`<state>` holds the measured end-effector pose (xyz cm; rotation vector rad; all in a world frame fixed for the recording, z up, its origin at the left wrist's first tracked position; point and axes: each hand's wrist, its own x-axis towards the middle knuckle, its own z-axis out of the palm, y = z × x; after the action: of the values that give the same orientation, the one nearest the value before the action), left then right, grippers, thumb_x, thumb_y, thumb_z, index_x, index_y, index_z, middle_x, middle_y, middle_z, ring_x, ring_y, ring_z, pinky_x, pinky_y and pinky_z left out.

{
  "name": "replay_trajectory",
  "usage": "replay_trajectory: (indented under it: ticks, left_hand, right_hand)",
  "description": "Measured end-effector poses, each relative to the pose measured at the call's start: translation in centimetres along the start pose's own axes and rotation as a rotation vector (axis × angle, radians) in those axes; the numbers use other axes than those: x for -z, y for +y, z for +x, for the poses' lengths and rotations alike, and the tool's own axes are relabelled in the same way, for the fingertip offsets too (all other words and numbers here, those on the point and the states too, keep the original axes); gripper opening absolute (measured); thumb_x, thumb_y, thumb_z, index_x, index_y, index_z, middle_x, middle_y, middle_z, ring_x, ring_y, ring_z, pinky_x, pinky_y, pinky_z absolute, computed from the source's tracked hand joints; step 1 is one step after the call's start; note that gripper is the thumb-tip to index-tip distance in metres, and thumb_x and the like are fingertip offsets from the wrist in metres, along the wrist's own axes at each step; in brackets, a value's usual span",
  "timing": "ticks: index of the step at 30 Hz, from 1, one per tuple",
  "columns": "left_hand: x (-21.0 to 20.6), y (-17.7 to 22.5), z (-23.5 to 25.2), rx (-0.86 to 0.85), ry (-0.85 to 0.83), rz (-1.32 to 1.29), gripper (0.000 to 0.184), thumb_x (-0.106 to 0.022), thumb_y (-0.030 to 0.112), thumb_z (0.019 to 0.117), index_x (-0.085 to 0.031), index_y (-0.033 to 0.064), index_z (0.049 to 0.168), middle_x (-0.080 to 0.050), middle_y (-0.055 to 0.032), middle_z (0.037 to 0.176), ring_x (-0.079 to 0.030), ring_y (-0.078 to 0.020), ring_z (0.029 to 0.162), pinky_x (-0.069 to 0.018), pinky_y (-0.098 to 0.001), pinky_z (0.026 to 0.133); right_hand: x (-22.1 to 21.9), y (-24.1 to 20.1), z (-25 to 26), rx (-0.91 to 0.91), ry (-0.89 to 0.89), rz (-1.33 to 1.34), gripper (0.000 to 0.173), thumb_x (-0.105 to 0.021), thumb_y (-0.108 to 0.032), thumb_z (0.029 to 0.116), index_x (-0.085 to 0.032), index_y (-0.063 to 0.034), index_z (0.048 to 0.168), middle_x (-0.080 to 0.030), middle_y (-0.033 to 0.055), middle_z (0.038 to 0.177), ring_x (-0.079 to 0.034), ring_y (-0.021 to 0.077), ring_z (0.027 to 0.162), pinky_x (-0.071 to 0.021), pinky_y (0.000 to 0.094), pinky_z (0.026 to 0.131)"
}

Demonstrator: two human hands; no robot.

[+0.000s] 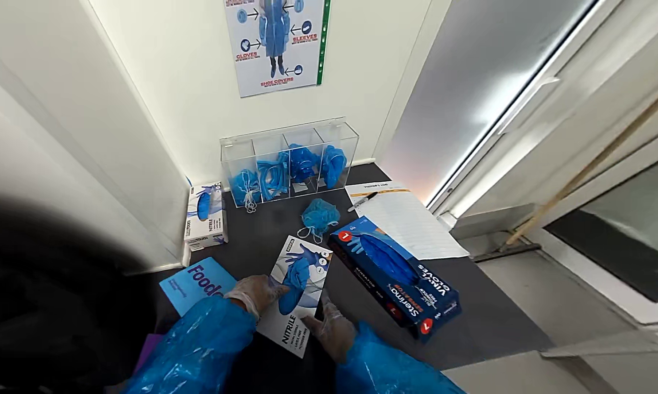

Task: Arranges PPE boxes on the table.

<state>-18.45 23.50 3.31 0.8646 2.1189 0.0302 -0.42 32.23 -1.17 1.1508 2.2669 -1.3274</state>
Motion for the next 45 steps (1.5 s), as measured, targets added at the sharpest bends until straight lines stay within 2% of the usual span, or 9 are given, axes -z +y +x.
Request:
replay_trajectory:
  ticks: [4,9,14,19,22,29,34,37,45]
  left_hand:
    - [1.0,0.7,-0.9,-0.027,0.093,-0.032,0.060,-0.058,0.053,0.1000,-0.064,0.0010,0.130,-0.064,-0.0217,0.130,-0.059,-0.0359,0.126,-0.0425,-0.0576,0.108]
    - [1.2,2.4,-3.0,-0.026,0.171,0.058,0.062,-0.064,0.043,0.0982,-0.054,-0.0010,0.141,-0.062,-0.0236,0.135,-0.056,-0.0389,0.130,-0.0415,-0.0588,0.109]
    - [0.7,3.2,-4.1,-0.013,0.224,0.078,0.075,-0.064,0.039,0.0986,-0.034,0.0024,0.157,-0.063,-0.0225,0.134,-0.058,-0.0382,0.127,-0.0422,-0.0554,0.109]
    - [0.2,2.4,-5.5,-0.123,0.238,0.003,0.060,-0.059,0.042,0.1017,-0.051,0.0045,0.147,-0.066,-0.0184,0.130,-0.062,-0.0338,0.124,-0.0443,-0.0522,0.108]
    - [1.2,1.5,-6.9,-0.145,0.297,-0.063,0.059,-0.056,0.044,0.1033,-0.051,0.0063,0.149,-0.067,-0.0177,0.128,-0.063,-0.0323,0.122,-0.0454,-0.0511,0.107]
    - [5.8,-4.7,-8.1,-0.077,0.468,-0.328,0.062,-0.058,0.043,0.1031,-0.044,0.0112,0.154,-0.063,-0.0125,0.140,-0.059,-0.0264,0.130,-0.0419,-0.0504,0.114]
    - [10.1,-9.1,-4.1,0.114,0.553,-0.437,0.074,-0.067,0.041,0.0984,-0.036,0.0108,0.159,-0.063,-0.0200,0.135,-0.061,-0.0348,0.125,-0.0448,-0.0561,0.108]
    - [12.7,-10.8,-2.4,0.158,0.583,-0.470,0.081,-0.064,0.039,0.1004,-0.021,0.0130,0.164,-0.057,-0.0233,0.143,-0.055,-0.0377,0.133,-0.0406,-0.0565,0.112]
    - [13.3,-13.2,0.9,0.159,0.763,-0.367,0.069,-0.057,0.021,0.1037,-0.023,0.0111,0.163,-0.030,-0.0115,0.167,-0.035,-0.0260,0.151,-0.0284,-0.0459,0.123]
  right_hand:
    - [-2.0,1.1,1.3,0.165,0.124,0.389,0.102,-0.073,-0.030,0.0936,-0.005,0.0038,0.162,-0.031,0.0251,0.163,-0.039,0.0270,0.149,-0.0321,0.0390,0.122]
    - [-3.2,1.3,3.7,0.194,0.266,0.644,0.072,-0.071,-0.018,0.0937,-0.037,0.0068,0.151,-0.052,0.0271,0.145,-0.055,0.0302,0.132,-0.0445,0.0437,0.111]
    - [-1.9,-1.3,6.0,0.063,0.261,0.555,0.061,-0.076,-0.018,0.0926,-0.048,0.0082,0.139,-0.063,0.0246,0.124,-0.062,0.0301,0.114,-0.0479,0.0469,0.101]
    - [0.0,-1.8,6.3,-0.019,0.214,0.416,0.040,-0.067,-0.016,0.0986,-0.059,0.0042,0.132,-0.063,0.0248,0.126,-0.059,0.0332,0.119,-0.0444,0.0521,0.102]
    - [1.2,-3.1,6.4,0.063,0.276,0.353,0.026,-0.067,-0.013,0.0956,-0.067,0.0000,0.117,-0.068,0.0200,0.109,-0.064,0.0308,0.104,-0.0486,0.0538,0.090]
    - [4.3,-15.2,7.7,0.308,0.183,-0.114,0.034,-0.063,-0.031,0.1016,-0.067,-0.0062,0.124,-0.070,0.0213,0.116,-0.066,0.0388,0.110,-0.0481,0.0627,0.094]
    - [1.0,-22.9,11.5,0.282,0.143,-0.242,0.067,-0.056,-0.038,0.1035,-0.034,-0.0024,0.156,-0.061,0.0242,0.137,-0.060,0.0400,0.127,-0.0466,0.0573,0.105]
    - [-0.8,-25.5,13.4,0.338,0.177,-0.328,0.059,-0.048,-0.036,0.1079,-0.038,-0.0015,0.155,-0.053,0.0245,0.147,-0.055,0.0403,0.133,-0.0445,0.0569,0.108]
    - [-2.4,-32.9,20.3,0.243,0.089,-0.298,0.064,-0.052,-0.035,0.1072,-0.037,0.0117,0.149,-0.045,0.0292,0.152,-0.046,0.0364,0.143,-0.0387,0.0476,0.116]
